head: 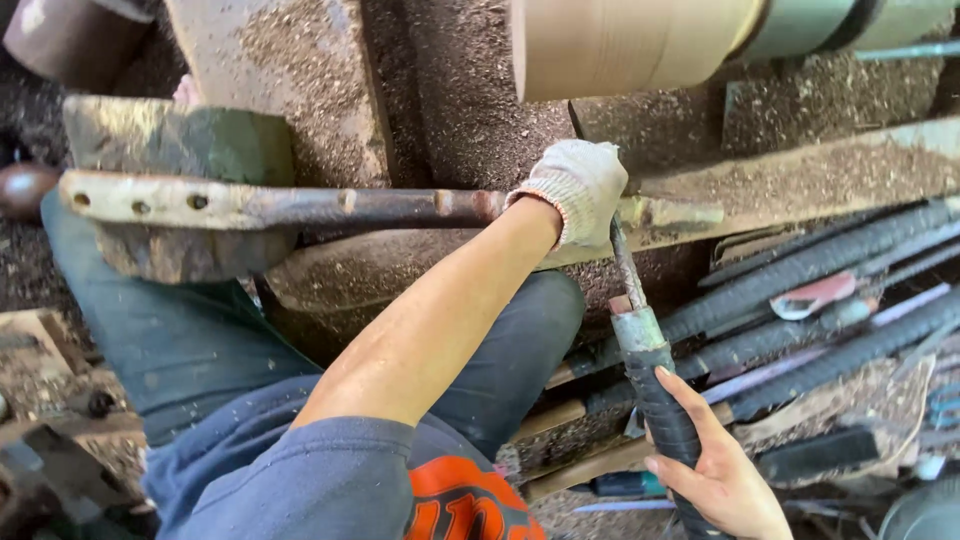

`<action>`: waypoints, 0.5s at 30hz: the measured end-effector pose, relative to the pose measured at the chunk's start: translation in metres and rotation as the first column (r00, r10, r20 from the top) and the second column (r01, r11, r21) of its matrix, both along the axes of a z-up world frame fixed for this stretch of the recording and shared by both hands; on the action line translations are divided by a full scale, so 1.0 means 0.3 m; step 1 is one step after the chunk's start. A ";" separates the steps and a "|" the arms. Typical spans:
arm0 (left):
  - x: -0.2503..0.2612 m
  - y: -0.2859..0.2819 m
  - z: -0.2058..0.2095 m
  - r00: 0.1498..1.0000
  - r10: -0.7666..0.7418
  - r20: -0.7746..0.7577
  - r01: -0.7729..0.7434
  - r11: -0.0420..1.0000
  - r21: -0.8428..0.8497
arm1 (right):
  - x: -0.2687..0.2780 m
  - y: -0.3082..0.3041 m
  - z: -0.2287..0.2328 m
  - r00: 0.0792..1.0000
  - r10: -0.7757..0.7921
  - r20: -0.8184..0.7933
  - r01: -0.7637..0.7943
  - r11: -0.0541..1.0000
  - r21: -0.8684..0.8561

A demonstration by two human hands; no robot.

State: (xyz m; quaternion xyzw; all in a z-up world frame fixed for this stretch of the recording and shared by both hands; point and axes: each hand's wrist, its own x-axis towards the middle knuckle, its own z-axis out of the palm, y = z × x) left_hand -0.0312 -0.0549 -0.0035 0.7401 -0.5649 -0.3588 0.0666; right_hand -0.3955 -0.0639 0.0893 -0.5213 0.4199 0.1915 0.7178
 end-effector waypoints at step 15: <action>0.000 -0.001 0.050 1.000 -0.007 0.011 0.005 0.995 0.102 | -0.246 -0.157 -0.188 0.999 0.032 -0.044 -0.028 0.995 0.093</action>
